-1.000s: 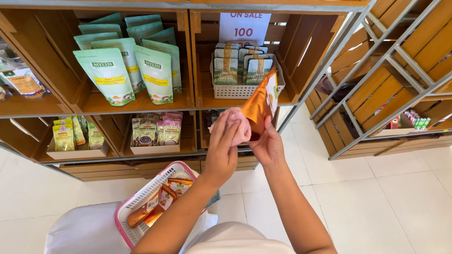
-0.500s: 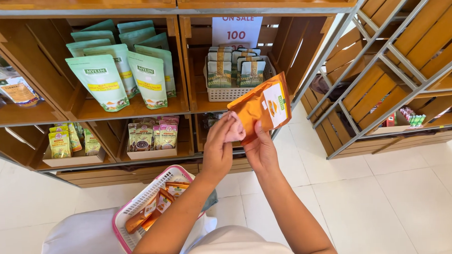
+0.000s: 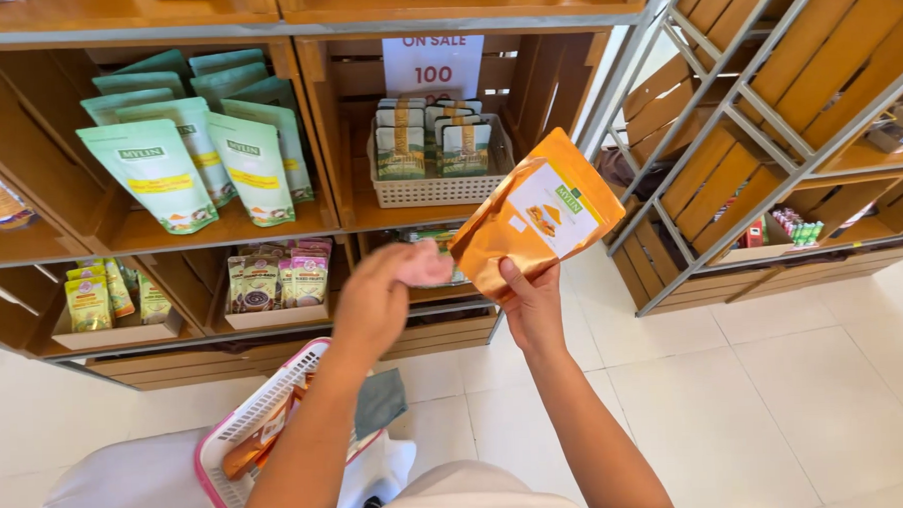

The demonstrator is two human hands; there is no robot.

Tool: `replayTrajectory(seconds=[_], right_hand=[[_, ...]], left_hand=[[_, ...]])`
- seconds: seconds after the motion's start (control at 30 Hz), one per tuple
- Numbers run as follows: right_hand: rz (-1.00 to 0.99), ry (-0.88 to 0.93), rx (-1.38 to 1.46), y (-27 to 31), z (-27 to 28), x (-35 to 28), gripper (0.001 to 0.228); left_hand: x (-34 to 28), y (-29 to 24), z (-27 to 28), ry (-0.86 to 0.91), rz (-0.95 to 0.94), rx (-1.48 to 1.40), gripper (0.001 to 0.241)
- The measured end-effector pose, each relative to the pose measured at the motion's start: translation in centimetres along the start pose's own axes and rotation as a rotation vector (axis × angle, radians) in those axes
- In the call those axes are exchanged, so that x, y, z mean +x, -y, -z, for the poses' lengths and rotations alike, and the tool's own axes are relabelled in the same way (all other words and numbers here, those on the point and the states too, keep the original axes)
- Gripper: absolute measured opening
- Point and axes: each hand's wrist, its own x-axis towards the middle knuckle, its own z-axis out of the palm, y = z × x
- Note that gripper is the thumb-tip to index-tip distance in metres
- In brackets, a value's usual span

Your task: Clean and organize products on wooden display shelves using a cloth.

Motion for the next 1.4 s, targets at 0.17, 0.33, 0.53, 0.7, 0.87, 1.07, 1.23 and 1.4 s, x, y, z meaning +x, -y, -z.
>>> replayTrajectory(seconds=[0.17,0.33,0.53,0.7,0.87,1.07,1.23,1.4], right_hand=[[-0.046,0.045,-0.059,1.1,2.4,0.4,0.060],[-0.137,0.118,-0.062,2.1,2.6,0.1,0.062],[-0.227,0.142,-0.118,1.4,3.4,1.1,0.059],[-0.173,0.212,-0.166,-2.1,4.4,2.0,0.057],[-0.180,0.257,-0.214,-1.1,1.2,0.9,0.056],[-0.166,0.231,-0.292,-3.1,0.5,1.5,0.057],[-0.145,0.263,-0.416,-5.3,-1.7,0.5,0.052],[-0.135,0.225,-0.446,-7.0,-4.4,0.1,0.054]], left_hand=[[2.6,-4.7,-0.2,-0.144,-0.087,-0.071,0.047],[1.7,-5.6,-4.3,-0.016,-0.250,-0.061,0.047],[0.7,-5.2,-1.3,0.230,-0.086,-0.171,0.054],[3.1,-5.5,-0.2,-0.108,-0.117,-0.040,0.044],[2.7,-5.0,-1.7,-0.101,-0.218,-0.036,0.042],[3.4,-3.4,2.2,-0.008,-0.011,-0.205,0.046],[6.0,-0.6,3.1,-0.247,-0.140,0.063,0.039],[4.3,3.7,1.5,0.067,-0.325,0.040,0.043]])
